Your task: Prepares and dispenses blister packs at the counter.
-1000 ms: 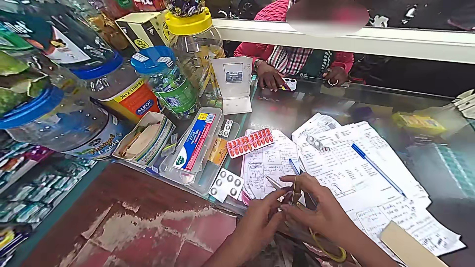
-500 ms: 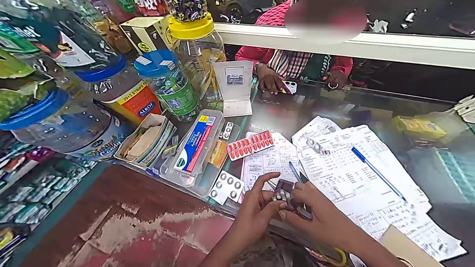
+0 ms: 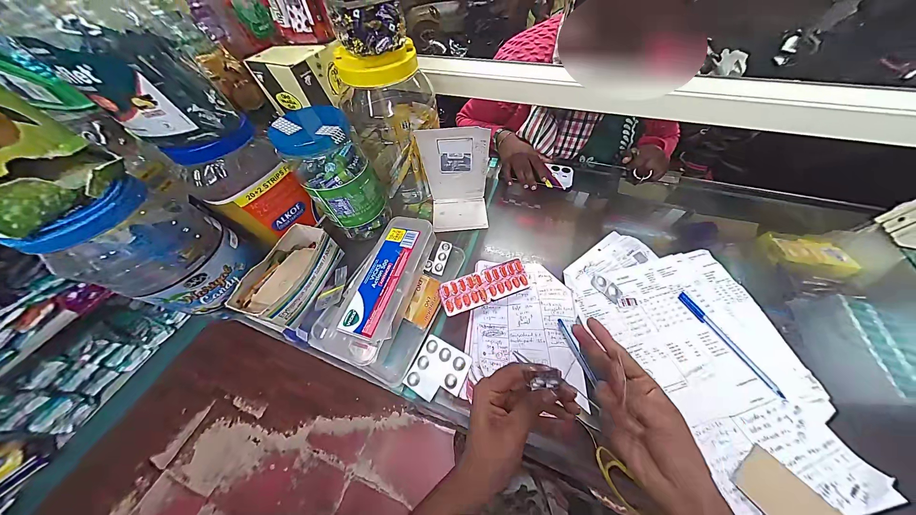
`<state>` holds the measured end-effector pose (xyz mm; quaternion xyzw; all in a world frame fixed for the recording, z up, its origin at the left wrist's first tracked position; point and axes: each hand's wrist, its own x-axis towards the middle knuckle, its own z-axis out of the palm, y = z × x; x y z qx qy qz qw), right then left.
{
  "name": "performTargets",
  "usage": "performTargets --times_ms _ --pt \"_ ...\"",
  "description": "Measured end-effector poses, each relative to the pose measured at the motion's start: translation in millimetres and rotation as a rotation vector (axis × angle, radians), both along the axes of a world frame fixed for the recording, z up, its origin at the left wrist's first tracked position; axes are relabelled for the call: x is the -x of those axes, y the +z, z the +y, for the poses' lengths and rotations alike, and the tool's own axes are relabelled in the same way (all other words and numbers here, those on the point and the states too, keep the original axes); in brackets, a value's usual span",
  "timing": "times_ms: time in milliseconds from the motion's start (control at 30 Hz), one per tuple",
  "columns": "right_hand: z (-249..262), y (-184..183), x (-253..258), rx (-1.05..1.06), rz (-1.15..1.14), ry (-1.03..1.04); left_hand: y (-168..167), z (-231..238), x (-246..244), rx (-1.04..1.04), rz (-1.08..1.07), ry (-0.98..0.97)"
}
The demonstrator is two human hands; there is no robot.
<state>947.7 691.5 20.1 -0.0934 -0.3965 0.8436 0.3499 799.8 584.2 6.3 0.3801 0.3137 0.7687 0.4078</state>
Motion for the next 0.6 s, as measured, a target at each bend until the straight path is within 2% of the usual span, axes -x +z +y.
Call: performTargets --times_ms 67,167,233,300,367,433,533,600 --pt "-7.4 5.6 3.0 -0.256 -0.16 -0.049 -5.9 1.6 7.0 -0.067 0.312 0.107" --pt "-6.4 9.7 -3.3 -0.805 -0.395 -0.018 -5.1 0.1 19.8 -0.089 0.87 0.285" --pt "-8.0 11.7 -3.9 -1.139 -0.579 -0.132 -0.1 -2.9 22.3 -0.104 1.208 0.349" --pt "-8.3 9.5 -1.2 -1.369 -0.648 -0.282 4.8 -6.6 18.7 -0.08 1.389 0.376" --pt "-5.5 10.5 2.6 -1.354 -0.622 -0.369 20.4 -14.1 12.8 0.13 1.405 0.263" --pt "0.5 13.6 3.1 -1.134 -0.591 -0.398 43.5 -20.2 14.0 0.458 1.175 0.055" --pt "14.0 19.5 1.2 -0.889 -0.576 -0.473 46.7 -14.4 29.8 0.594 1.15 0.052" --pt "17.8 23.5 -2.8 -0.894 -0.633 -0.49 47.7 -2.1 42.8 0.733 1.255 -0.064"
